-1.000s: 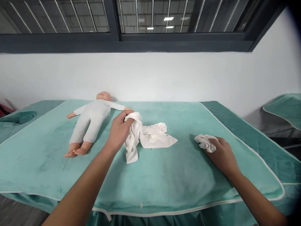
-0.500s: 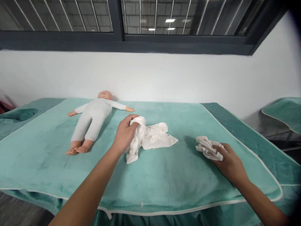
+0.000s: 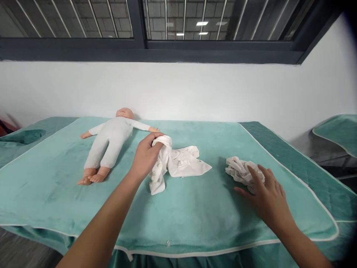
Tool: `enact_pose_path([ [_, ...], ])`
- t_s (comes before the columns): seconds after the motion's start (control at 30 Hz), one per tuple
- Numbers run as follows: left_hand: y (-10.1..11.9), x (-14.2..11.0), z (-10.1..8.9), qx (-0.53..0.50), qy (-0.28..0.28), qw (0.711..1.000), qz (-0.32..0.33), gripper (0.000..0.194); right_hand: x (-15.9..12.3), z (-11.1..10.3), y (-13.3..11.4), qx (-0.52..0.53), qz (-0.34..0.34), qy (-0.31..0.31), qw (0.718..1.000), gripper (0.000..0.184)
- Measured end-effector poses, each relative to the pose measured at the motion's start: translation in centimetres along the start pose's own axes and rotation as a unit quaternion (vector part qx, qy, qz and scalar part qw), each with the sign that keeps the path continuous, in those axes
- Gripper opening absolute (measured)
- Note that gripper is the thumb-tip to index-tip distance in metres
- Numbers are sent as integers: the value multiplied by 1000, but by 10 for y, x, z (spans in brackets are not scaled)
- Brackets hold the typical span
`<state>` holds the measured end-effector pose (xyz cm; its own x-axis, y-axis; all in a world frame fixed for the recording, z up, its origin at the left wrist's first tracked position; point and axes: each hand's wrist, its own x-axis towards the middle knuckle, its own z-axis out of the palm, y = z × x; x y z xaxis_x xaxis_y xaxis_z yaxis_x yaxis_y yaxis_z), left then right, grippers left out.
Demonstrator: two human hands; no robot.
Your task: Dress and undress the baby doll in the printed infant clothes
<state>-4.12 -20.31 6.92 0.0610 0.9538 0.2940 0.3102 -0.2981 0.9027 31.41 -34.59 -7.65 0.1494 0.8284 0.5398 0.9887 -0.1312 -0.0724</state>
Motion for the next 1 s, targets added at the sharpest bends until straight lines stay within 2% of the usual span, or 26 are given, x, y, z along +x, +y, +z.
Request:
enact_pose_path([
  [0.13,19,5,-6,3,-24,999,41,24,8,-18,-48,110,-18,70,991,63],
  [0.2,34,2,-6,25,-41,997,60,23,27,-25,-79,217,-35,52,974,58],
  [0.27,53,-3,-5,53,-65,993,80,23,52,-32,-111,329,-57,29,942,55],
  [0.33,69,-10,-4,77,-90,987,105,24,81,-38,-141,409,-91,-4,908,45],
  [0.4,81,-15,-7,104,-100,981,133,24,108,-43,-165,452,-148,-14,879,28],
  [0.43,85,-15,-10,123,-95,977,147,24,119,-45,-175,464,-165,-17,870,16],
  [0.47,88,-15,-14,146,-84,973,159,24,129,-47,-182,473,-165,-11,865,12],
  [0.6,85,-5,-36,281,-9,937,209,24,155,-54,-186,481,-98,18,871,11],
  [0.67,79,0,-46,367,25,904,220,27,164,-57,-177,444,-78,32,892,5],
  [0.8,64,3,-53,488,62,844,212,32,177,-65,-160,331,-98,37,938,15],
  [0.9,57,2,-46,499,68,835,220,32,178,-75,-158,308,-118,24,944,18],
  [1.0,56,0,-37,491,71,837,230,30,176,-82,-164,296,-133,39,945,36],
])
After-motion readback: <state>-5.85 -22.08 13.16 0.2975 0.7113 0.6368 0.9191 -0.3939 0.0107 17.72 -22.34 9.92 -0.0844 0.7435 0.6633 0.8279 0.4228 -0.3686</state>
